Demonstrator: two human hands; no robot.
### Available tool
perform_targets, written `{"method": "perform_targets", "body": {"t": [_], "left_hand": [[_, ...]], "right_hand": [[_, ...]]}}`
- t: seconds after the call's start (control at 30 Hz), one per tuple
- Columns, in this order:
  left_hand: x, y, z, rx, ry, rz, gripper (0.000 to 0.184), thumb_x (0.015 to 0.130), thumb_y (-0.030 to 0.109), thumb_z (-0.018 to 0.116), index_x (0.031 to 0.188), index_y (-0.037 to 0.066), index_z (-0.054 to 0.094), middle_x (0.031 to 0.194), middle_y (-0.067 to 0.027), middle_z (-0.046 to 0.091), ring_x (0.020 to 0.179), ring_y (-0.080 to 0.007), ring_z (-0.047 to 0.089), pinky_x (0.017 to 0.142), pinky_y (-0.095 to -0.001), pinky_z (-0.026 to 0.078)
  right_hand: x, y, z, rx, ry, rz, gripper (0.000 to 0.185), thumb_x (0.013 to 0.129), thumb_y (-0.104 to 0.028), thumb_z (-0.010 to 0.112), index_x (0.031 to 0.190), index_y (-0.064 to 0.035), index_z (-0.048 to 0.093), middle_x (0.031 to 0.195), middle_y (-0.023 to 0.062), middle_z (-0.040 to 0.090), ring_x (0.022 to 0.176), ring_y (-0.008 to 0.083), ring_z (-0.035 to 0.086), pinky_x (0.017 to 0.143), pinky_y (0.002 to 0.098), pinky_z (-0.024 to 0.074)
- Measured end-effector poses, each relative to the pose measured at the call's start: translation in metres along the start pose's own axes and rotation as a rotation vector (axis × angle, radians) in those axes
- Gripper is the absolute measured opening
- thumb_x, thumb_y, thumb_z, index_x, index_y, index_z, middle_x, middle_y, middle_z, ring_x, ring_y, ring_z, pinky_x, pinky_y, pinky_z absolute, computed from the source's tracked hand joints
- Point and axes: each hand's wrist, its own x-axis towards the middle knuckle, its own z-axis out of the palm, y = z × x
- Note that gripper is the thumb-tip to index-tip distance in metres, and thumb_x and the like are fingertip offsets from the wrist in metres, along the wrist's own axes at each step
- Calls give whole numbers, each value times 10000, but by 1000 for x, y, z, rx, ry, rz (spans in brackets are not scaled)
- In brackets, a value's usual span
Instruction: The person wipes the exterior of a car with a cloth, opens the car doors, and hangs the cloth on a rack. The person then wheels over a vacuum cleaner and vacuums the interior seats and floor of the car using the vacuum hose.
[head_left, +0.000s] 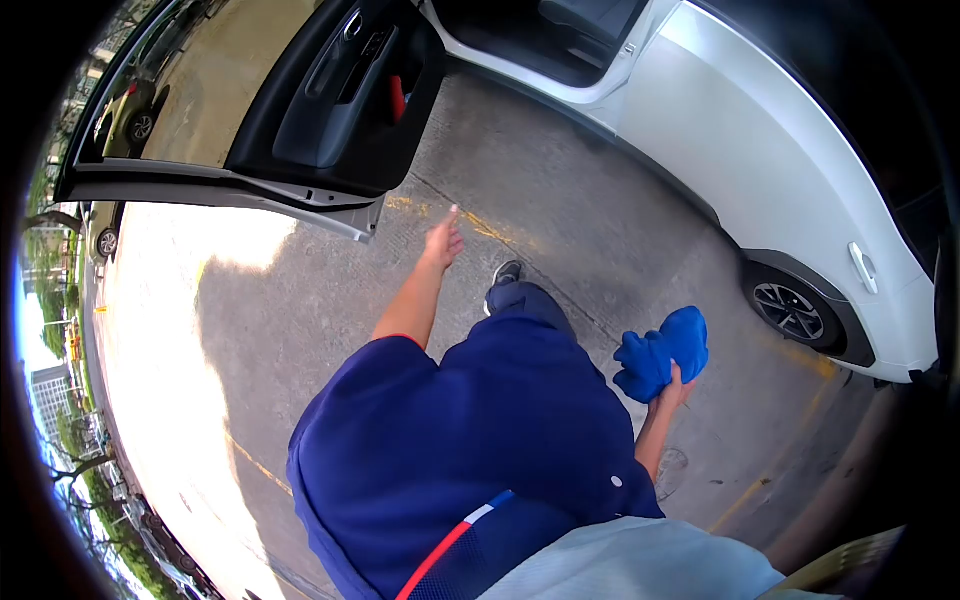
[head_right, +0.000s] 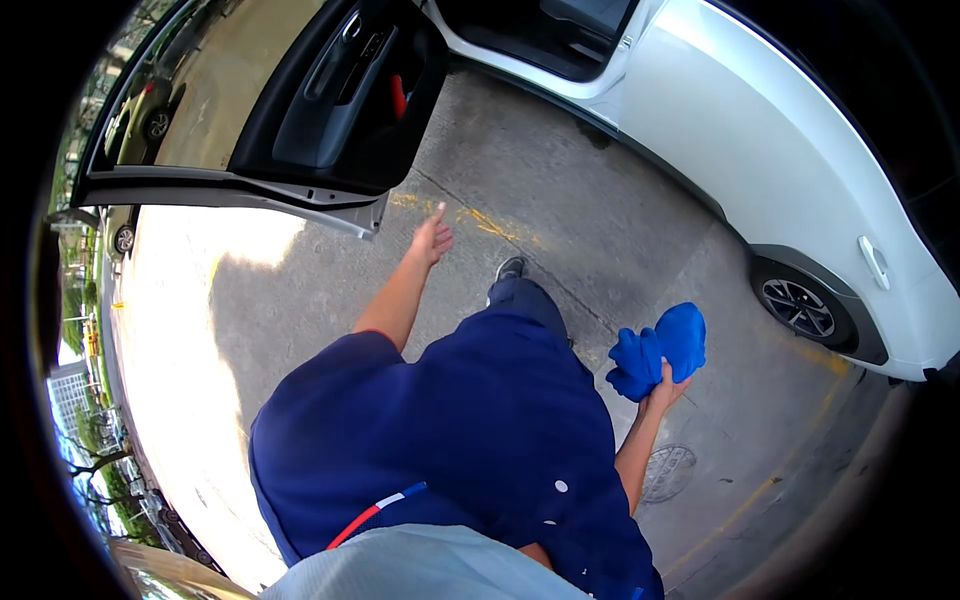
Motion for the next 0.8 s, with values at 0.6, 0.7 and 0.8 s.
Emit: {"method": "perform_targets", "body": {"t": [0.6,0.7,0.8], "left_hand": [[-235,-151,476,-48,-1195,-554,504,875,360,594,1250,29,537,1158,-178,635,1030,-319,638,922,-458,523],[-239,-144,490,-92,-1230,-566,507,875,356,596,1257,29,533,1153,-177,637,1027,-324,638,920,-455,524],[-219,-152,472,-109,-1006,-343,505,875,341,613,1276,47,524,1189,-154,625,1063,-312,624,932,-469,516]], "right_hand": [[206,-174,-22,-567,-648,-348,759,793,-466,740,1406,-128,447,1319,196,485,1029,271,603,880,370,499],[313,-221,-84,-674,-338,-480,616,844,-412,703,1307,-44,531,1256,164,562,986,234,618,839,358,504],[435,-273,-141,-803,-193,-655,536,849,-342,702,1257,-23,563,1213,165,599,1054,255,614,896,351,489]]}}
